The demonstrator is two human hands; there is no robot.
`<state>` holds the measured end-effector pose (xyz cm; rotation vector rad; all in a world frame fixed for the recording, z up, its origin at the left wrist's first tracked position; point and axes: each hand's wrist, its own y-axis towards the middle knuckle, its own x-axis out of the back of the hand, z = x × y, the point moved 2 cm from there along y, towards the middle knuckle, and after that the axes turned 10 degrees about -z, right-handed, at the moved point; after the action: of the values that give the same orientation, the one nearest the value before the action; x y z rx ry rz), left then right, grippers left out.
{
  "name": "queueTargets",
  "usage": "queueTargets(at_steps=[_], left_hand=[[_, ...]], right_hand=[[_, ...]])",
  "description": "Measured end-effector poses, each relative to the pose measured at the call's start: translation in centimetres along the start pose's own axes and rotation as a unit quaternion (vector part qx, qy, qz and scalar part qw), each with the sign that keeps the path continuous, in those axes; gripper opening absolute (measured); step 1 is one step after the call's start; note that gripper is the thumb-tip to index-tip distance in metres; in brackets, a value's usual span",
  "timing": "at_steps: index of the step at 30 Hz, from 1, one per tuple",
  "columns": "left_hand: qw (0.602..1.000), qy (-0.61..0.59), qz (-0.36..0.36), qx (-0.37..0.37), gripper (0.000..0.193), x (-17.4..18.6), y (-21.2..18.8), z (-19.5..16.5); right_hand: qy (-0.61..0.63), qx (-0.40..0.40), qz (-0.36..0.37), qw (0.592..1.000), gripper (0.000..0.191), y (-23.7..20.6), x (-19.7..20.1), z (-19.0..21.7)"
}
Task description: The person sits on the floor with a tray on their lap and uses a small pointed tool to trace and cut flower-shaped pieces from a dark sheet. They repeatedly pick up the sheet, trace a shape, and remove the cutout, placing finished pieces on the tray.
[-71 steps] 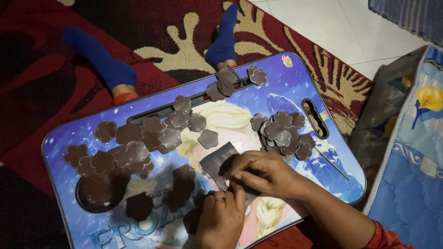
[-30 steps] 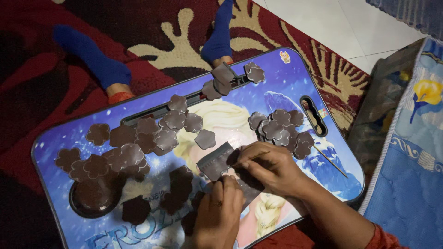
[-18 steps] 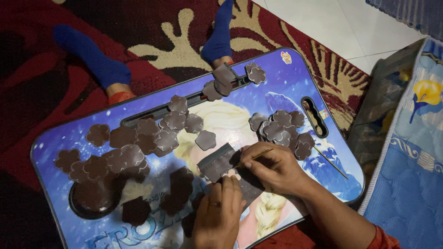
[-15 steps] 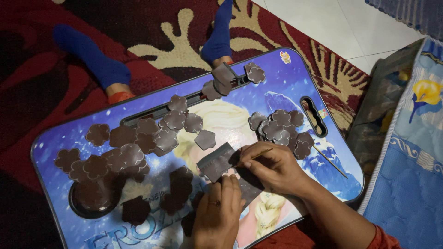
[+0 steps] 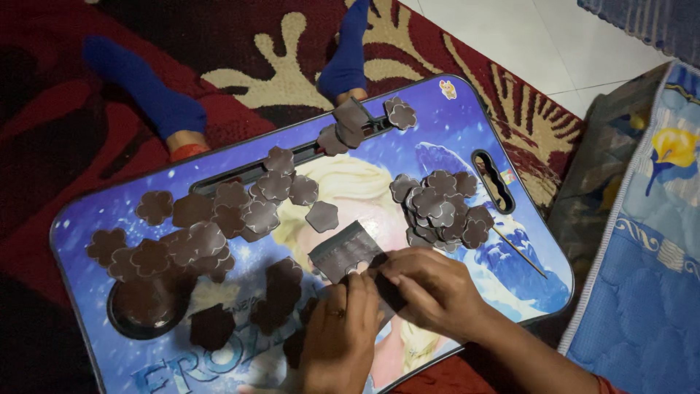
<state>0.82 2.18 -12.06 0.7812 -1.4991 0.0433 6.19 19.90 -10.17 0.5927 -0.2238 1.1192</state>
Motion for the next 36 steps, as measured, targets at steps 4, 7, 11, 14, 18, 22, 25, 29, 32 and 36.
queueTargets(at_steps=[4,7,11,14,18,22,25,29,32,36], left_hand=[[1.0,-0.03,0.008,0.006,0.062,-0.1,0.2,0.1],[0.999,-0.037,0.013,0.012,0.062,-0.1,0.1,0.1],[1.0,-0.026,0.005,0.014,0.062,-0.1,-0.1,0.2],[0.999,-0.029,0.008,0.009,0.063,-0.6,0.1,0.3],[0.999,-0.051,0.007,0.001,0.061,-0.5,0.0,0.5],[0.994,-0.108,-0.006,0.002,0.062,-0.3,0.1,0.9],[0.985,-0.171,0.006,0.034,0.06,-0.5,0.3,1.5],[0.983,-0.176,0.01,0.053,0.049,-0.7,0.5,2.0],[0.988,-0.138,-0.052,0.043,0.034,-0.5,0.6,2.2],[0.987,-0.138,-0.078,0.023,0.039,0.1,0.7,2.6]], right_hand=[[0.045,-0.031,-0.016,0.998,0.009,-0.4,-0.2,-1.2],[0.035,-0.054,-0.031,0.997,0.007,-0.5,-0.1,-1.7],[0.025,-0.033,-0.026,0.999,0.008,-0.6,0.2,-1.8],[0.006,-0.033,-0.03,0.999,0.008,-0.9,0.3,-1.7],[0.013,-0.007,-0.029,0.999,0.009,-1.2,0.3,-1.4],[0.023,-0.017,-0.023,0.999,0.01,-1.3,0.4,-1.5],[0.034,-0.014,-0.017,0.999,0.01,-1.3,0.2,-1.6],[0.019,-0.009,-0.018,1.0,0.01,-1.4,0.2,-1.6],[0.019,-0.007,-0.022,1.0,0.01,-1.5,0.3,-1.7],[0.03,-0.01,-0.043,0.999,0.009,-1.4,0.5,-1.7]])
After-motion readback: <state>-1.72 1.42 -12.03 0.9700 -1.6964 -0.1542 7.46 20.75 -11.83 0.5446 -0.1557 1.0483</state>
